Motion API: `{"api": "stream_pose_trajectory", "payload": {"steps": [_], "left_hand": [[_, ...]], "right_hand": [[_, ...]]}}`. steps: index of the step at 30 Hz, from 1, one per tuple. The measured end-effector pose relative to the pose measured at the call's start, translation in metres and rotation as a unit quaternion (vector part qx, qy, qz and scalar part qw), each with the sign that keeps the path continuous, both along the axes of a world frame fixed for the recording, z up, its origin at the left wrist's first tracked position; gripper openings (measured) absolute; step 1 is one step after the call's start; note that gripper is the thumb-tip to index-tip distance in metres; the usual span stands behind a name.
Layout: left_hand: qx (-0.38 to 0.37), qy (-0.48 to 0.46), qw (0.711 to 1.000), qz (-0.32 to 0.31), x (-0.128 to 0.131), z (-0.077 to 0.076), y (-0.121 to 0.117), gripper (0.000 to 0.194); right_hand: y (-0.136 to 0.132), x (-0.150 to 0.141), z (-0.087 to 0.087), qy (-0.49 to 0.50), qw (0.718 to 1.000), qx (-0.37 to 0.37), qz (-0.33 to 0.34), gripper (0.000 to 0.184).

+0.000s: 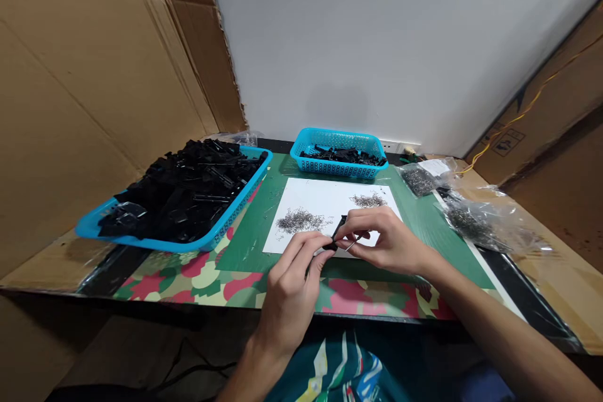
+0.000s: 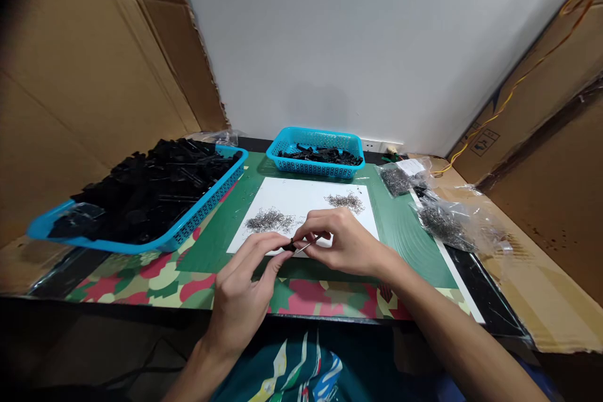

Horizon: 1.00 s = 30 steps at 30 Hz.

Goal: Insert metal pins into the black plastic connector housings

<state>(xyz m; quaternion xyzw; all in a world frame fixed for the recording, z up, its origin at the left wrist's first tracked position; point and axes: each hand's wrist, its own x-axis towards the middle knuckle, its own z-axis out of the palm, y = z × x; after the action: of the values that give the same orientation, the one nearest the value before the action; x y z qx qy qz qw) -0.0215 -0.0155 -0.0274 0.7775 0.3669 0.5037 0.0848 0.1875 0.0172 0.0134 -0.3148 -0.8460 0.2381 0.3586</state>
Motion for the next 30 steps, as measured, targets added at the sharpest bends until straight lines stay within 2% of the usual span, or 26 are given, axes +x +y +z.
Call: {"api": "stream_pose_trajectory", "payload": {"steps": [7,14,20,30], "left_hand": [[0.033,-0.022,0.999,0.012,-0.001,0.000,-0.005,0.024],[0.034,-0.039,0.999,0.011,-0.002,-0.001,-0.006,0.026],[0.033,-0.040,0.999,0.006,-0.002,-0.002,-0.005,0.026],[0.011,-0.059,0.998,0.000,-0.002,-0.002,-0.005,0.026]], "right_hand": [[-0.002,0.001,-0.002,0.023,0.999,0.029,0.040,0.014],[-0.002,0.003,-0.006,0.018,0.994,0.099,0.053,0.011],[-0.002,0.000,-0.006,0.019,0.992,0.109,0.059,0.013],[0.001,0.003,-0.009,0.001,0.994,0.082,0.066,0.013]]}}
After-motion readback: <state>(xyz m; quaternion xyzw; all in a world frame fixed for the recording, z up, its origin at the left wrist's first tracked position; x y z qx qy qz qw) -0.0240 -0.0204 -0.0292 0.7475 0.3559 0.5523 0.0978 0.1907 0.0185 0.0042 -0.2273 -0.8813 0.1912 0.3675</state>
